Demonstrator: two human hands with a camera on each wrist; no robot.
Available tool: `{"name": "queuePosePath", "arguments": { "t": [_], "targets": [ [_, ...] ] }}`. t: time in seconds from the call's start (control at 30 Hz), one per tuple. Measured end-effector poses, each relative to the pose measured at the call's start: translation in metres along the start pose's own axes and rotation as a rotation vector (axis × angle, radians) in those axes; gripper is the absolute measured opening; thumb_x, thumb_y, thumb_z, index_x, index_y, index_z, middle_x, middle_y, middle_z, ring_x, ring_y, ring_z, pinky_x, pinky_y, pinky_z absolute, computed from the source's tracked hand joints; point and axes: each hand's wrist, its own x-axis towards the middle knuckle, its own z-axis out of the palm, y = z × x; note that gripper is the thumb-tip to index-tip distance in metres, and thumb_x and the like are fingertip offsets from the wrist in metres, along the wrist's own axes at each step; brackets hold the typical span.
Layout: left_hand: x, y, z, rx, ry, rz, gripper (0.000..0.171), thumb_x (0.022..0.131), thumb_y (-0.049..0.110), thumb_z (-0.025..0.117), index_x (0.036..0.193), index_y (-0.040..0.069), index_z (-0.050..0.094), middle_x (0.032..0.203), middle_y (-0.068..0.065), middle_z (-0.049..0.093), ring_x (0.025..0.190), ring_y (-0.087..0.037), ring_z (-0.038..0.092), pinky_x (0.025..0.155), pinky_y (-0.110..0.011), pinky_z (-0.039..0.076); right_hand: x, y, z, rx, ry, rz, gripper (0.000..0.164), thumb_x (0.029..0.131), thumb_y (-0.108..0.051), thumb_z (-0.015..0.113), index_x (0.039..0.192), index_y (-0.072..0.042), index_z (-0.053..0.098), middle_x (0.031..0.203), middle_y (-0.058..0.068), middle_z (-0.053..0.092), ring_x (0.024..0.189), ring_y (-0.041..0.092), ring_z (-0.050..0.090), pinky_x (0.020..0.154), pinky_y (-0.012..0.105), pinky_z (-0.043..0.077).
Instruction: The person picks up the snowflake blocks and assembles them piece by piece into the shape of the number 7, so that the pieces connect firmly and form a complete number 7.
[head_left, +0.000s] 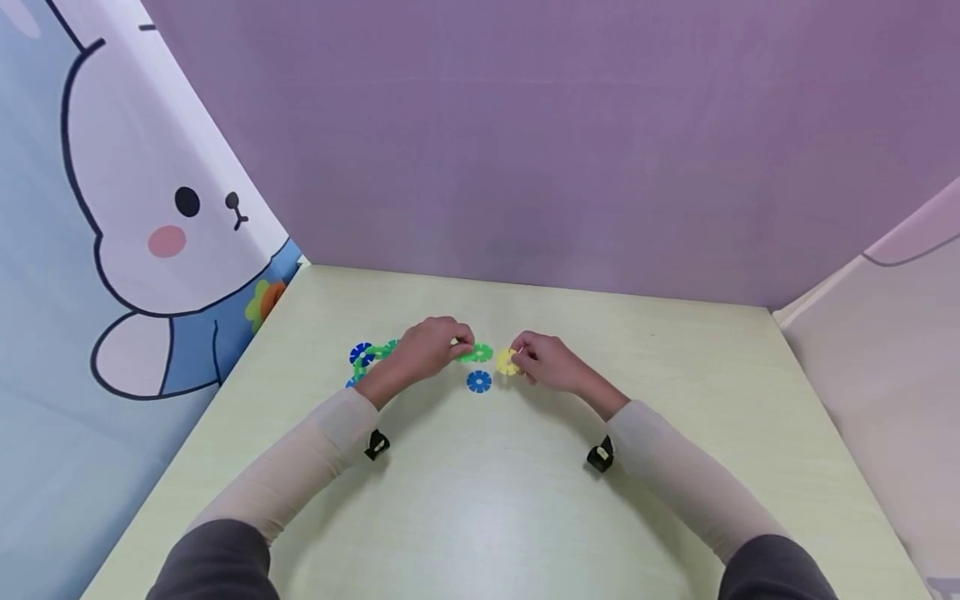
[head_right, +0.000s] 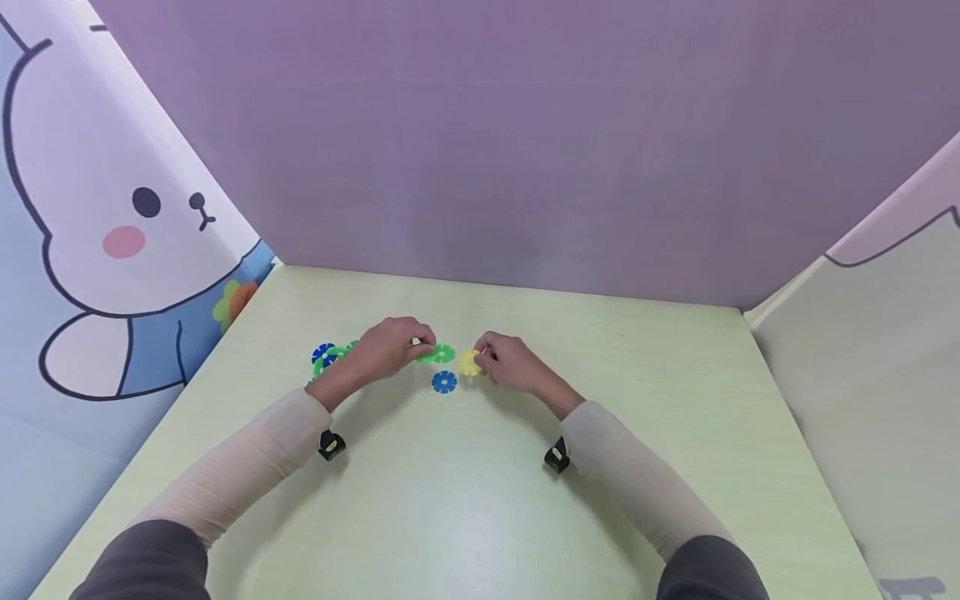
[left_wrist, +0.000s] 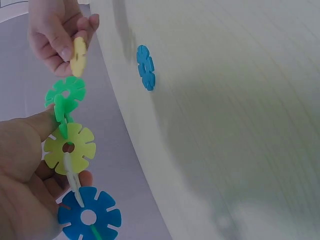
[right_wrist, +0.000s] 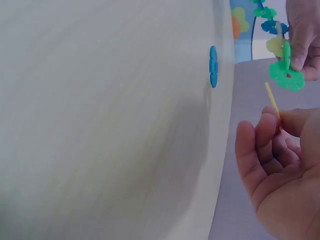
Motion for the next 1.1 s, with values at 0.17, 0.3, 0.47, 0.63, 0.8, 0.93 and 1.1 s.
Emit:
{"name": "queuePosePath", "arguments": {
  "t": [0.17,0.3,0.47,0.63,0.8,0.93,1.1],
  "targets": [
    [0.001,0.001,0.002,0.002,0.0,0.007,0.013,0.099,0.029,0.068,0.104,0.019,0.074,0.099,0.002,0.072,0.087,-0.015,0.063,0.084,-0.035,0.058,-0.004,-0.001,-0.001,0.124,0.039,0.026,0.017,0.106,-0.016,0.054,0.117,-0.004,0.06,0.086,0.013,0.069,0.066,0.016,0.062,0.064,0.035,0.059],
    [0.003,0.001,0.004,-0.005,-0.007,0.01,0.014,0.099,0.03,0.068,0.105,0.019,0.075,0.1,0.002,0.072,0.088,-0.015,0.063,0.085,-0.035,0.058,-0.004,-0.002,-0.002,0.212,0.051,0.06,0.017,0.106,-0.013,0.054,0.117,-0.002,0.06,0.084,0.012,0.066,0.066,0.017,0.062,0.067,0.037,0.062],
    [0.004,0.001,0.006,0.003,-0.001,0.013,0.014,0.099,0.03,0.068,0.105,0.02,0.075,0.1,0.002,0.072,0.087,-0.014,0.062,0.085,-0.034,0.059,-0.003,-0.003,-0.002,0.273,0.035,0.078,0.018,0.106,-0.013,0.054,0.118,-0.001,0.06,0.084,0.01,0.064,0.069,0.017,0.061,0.067,0.032,0.062],
    [0.005,0.002,0.007,0.021,0.004,0.034,0.015,0.099,0.031,0.067,0.106,0.02,0.074,0.101,0.003,0.072,0.087,-0.014,0.063,0.085,-0.033,0.059,-0.002,-0.006,-0.002,0.326,0.019,0.1,0.02,0.106,-0.012,0.053,0.12,0.001,0.059,0.084,0.009,0.063,0.071,0.017,0.061,0.068,0.03,0.062],
    [0.005,0.004,0.008,0.021,0.018,0.035,0.015,0.099,0.031,0.067,0.105,0.02,0.074,0.101,0.003,0.072,0.088,-0.014,0.063,0.087,-0.033,0.059,-0.004,-0.01,-0.001,0.373,0.021,0.131,0.02,0.106,-0.011,0.052,0.12,0.002,0.059,0.084,0.008,0.063,0.071,0.016,0.061,0.068,0.029,0.061],
    [0.005,0.006,0.01,0.001,0.046,0.026,0.013,0.098,0.03,0.068,0.104,0.02,0.074,0.1,0.002,0.072,0.088,-0.014,0.064,0.087,-0.034,0.059,-0.004,-0.011,-0.001,0.42,0.019,0.153,0.02,0.106,-0.011,0.052,0.119,0.002,0.059,0.086,0.008,0.064,0.071,0.015,0.062,0.07,0.029,0.062],
    [0.005,0.008,0.012,-0.002,0.073,0.021,0.014,0.098,0.031,0.069,0.106,0.021,0.075,0.101,0.002,0.071,0.088,-0.014,0.063,0.086,-0.034,0.059,-0.005,-0.01,-0.001,0.463,0.024,0.17,0.018,0.106,-0.01,0.052,0.119,0.002,0.058,0.086,0.008,0.063,0.071,0.014,0.062,0.07,0.028,0.061]
  ]
}}
